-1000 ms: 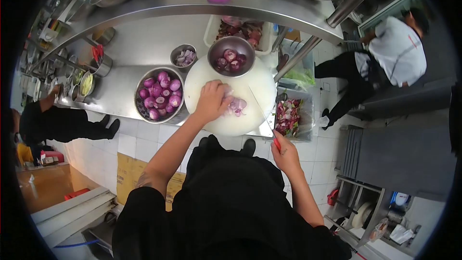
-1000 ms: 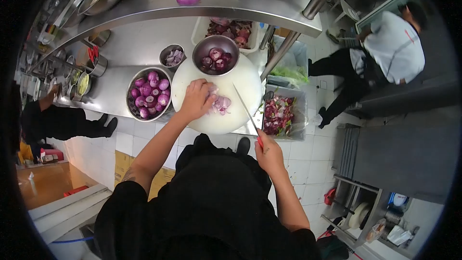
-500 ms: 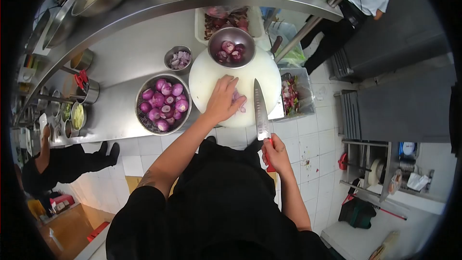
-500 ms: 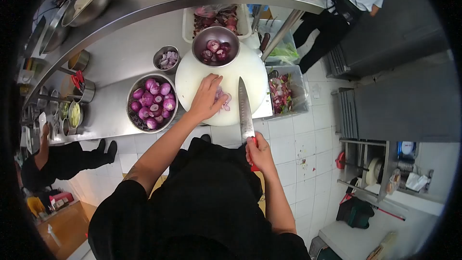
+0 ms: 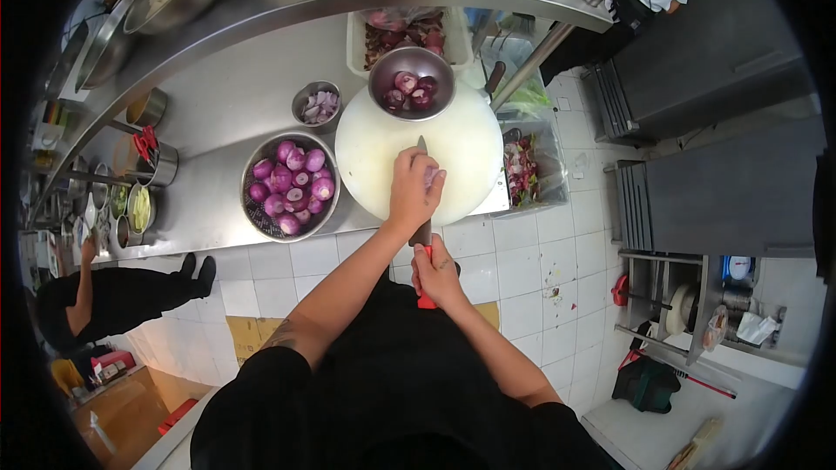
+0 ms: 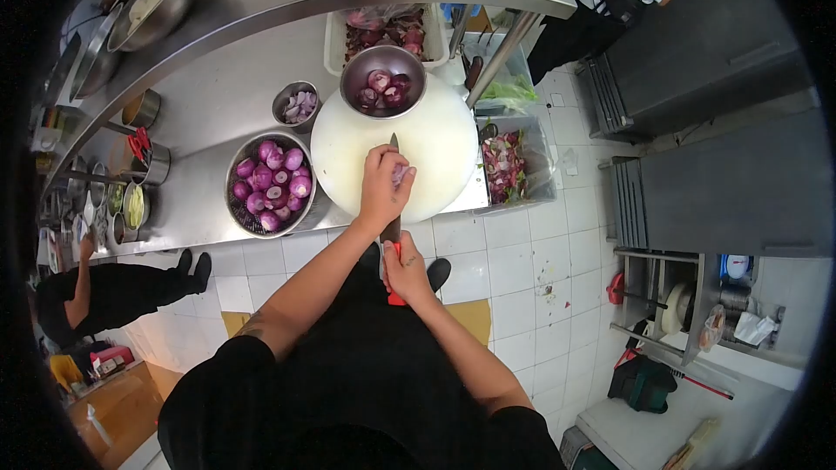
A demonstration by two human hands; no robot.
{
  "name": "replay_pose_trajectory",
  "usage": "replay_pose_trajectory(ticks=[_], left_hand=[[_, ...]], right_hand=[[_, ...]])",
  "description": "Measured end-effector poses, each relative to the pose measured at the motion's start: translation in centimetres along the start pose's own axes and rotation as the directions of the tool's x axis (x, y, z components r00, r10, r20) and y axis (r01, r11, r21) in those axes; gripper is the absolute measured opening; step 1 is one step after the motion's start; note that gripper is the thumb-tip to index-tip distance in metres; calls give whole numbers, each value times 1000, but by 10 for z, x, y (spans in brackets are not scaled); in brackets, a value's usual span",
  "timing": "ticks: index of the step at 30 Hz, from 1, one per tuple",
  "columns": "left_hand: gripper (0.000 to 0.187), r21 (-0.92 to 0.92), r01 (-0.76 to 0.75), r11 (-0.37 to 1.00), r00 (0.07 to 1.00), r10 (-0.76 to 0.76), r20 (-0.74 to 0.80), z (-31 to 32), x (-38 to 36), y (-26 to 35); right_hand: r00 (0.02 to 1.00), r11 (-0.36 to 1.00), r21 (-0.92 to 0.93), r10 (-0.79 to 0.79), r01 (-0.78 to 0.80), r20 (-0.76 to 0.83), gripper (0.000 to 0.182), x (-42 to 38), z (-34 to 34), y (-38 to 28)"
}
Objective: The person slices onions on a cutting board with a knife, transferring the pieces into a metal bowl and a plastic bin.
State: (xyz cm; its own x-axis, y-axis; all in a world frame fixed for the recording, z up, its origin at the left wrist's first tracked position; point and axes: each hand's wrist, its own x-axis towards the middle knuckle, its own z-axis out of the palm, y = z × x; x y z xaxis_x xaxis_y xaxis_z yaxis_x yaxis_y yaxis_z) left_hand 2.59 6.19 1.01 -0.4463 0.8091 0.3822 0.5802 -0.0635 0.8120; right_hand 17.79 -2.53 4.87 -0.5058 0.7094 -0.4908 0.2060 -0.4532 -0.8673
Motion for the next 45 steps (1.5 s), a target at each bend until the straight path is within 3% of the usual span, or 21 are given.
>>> replay_pose_trajectory(ticks=[6, 10, 14, 15, 16, 17, 18, 20, 23, 26, 29, 32, 33, 35, 38, 41, 45], left_hand=[[16, -167, 103, 980, 992, -113, -48, -10, -3, 1], [16, -106, 61, 992, 982, -79, -173, -41, 12, 1], [14, -29, 36, 999, 951, -43, -307, -101, 56, -24], [13, 92, -12, 996, 945, 41, -325, -116, 77, -43], [13, 116, 15, 993, 946, 23, -323, -130, 99, -57], [14, 76, 151, 986, 937, -118, -330, -138, 118, -68], [12, 188, -38, 981, 917, 109, -383, -143, 140, -93], [16, 188, 116, 975, 939, -46, -341, -146, 171, -132], [21, 455, 207, 866, 977, -158, -143, -137, 186, -190], [20, 493, 143, 858, 990, -116, -85, -138, 188, -196], [18, 329, -13, 944, 982, 74, -175, -147, 187, -206], [17, 231, -38, 972, 966, 95, -241, -157, 174, -164], [14, 199, -3, 980, 973, 49, -227, -156, 162, -152], [13, 101, 49, 994, 999, -50, 9, -145, 126, -128], [12, -5, 102, 995, 930, -94, 355, -126, 84, -67], [16, 190, -273, 943, 921, 199, 334, -102, 60, -59], [24, 176, -135, 975, 883, 38, 468, -104, 40, -56]], right_hand=[[995, 995, -86, 54, -46, 86, 20, -9, -5, -26], [982, 985, -149, 109, -86, 156, 19, -5, 9, -62], [948, 984, -175, 79, -25, 309, 25, 36, 48, -116], [940, 976, -219, 62, 14, 336, 25, 53, 61, -133], [932, 979, -204, 71, 3, 354, 25, 77, 74, -145], [925, 982, -189, 79, -8, 371, 25, 102, 87, -157], [918, 985, -174, 88, -21, 386, 25, 117, 93, -164], [918, 982, -156, 155, -104, 364, 24, 126, 93, -172], [906, 973, -164, 214, -163, 365, 22, 109, 61, -166], [925, 961, -199, 243, -190, 290, 23, 45, 8, -151], [961, 978, -144, 179, -151, 210, 23, -23, -46, -122], [996, 986, -142, 84, -86, -22, 21, -55, -94, -50], [990, 987, -100, 123, -129, -69, 21, -56, -102, -40], [967, 978, -9, 203, -207, -153, 22, -56, -113, -24], [982, 988, -3, 155, -156, -107, 22, -27, -114, -12], [992, 990, -57, 125, -126, -34, 22, 8, -112, -14], [981, 982, -100, 170, -160, 96, 22, 23, -102, -30]])
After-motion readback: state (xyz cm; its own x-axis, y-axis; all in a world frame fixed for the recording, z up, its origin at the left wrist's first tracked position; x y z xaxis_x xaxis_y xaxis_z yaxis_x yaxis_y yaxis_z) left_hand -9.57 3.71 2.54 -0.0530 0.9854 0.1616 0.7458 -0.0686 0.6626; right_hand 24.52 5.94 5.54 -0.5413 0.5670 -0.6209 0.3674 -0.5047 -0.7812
